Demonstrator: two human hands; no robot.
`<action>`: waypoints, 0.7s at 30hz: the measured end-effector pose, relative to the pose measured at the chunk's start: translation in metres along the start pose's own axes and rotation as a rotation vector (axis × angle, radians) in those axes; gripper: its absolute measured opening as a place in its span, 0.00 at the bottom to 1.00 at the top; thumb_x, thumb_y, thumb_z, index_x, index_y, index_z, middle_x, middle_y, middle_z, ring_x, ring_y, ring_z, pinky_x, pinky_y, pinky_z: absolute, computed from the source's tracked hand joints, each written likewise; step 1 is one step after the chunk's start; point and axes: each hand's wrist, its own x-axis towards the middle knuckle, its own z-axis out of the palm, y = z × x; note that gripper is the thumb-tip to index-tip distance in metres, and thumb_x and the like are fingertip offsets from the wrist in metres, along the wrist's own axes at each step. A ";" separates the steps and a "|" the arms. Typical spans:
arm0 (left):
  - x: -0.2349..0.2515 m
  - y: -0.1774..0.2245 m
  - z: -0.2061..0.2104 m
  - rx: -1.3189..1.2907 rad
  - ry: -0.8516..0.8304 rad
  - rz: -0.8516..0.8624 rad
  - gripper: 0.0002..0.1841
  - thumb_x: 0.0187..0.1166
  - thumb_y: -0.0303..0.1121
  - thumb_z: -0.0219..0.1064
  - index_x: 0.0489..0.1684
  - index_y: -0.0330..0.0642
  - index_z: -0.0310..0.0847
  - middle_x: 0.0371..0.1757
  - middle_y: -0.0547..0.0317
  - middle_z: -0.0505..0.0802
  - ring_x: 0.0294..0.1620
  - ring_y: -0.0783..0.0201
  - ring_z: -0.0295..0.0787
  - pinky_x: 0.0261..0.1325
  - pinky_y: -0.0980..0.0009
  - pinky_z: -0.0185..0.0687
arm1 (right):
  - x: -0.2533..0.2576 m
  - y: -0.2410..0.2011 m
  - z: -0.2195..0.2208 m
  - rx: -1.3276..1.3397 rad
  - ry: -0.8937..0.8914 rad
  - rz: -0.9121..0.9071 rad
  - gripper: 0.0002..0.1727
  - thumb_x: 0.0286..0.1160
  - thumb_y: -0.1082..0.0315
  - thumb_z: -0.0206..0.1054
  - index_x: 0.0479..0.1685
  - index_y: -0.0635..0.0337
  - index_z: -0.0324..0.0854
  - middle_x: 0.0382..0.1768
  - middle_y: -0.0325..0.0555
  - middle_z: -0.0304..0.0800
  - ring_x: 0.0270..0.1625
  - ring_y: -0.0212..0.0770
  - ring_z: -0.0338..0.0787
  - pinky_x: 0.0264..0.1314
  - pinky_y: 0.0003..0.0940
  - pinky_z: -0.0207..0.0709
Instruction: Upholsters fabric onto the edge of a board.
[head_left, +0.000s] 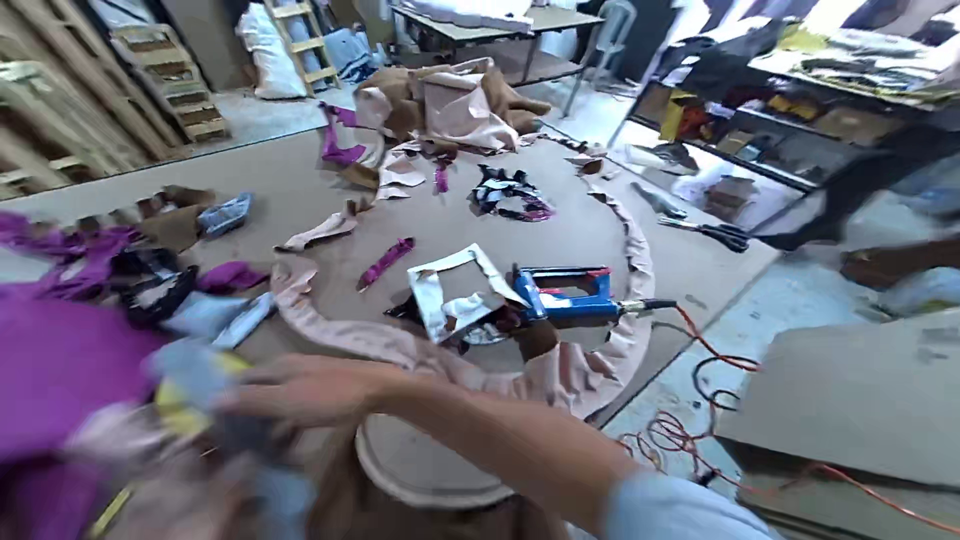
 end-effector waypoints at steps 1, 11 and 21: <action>-0.011 -0.008 0.028 -0.063 -0.038 -0.020 0.15 0.75 0.28 0.70 0.58 0.41 0.78 0.38 0.68 0.92 0.32 0.75 0.89 0.33 0.76 0.88 | -0.048 0.010 0.012 0.088 0.069 0.013 0.23 0.93 0.56 0.52 0.65 0.66 0.80 0.48 0.48 0.90 0.47 0.34 0.89 0.54 0.36 0.84; -0.131 -0.062 0.202 -0.618 -0.517 -0.392 0.22 0.90 0.38 0.38 0.65 0.42 0.77 0.43 0.57 0.91 0.23 0.71 0.81 0.21 0.77 0.77 | -0.372 0.074 0.067 0.596 0.932 0.225 0.21 0.89 0.61 0.49 0.69 0.66 0.74 0.58 0.60 0.91 0.47 0.56 0.95 0.46 0.52 0.92; -0.156 -0.050 0.332 -0.250 -0.186 -0.151 0.22 0.87 0.39 0.61 0.76 0.41 0.67 0.41 0.53 0.91 0.38 0.59 0.92 0.43 0.65 0.92 | -0.466 0.092 -0.026 0.586 0.707 0.078 0.22 0.83 0.57 0.58 0.64 0.65 0.78 0.41 0.54 0.90 0.36 0.47 0.93 0.41 0.45 0.93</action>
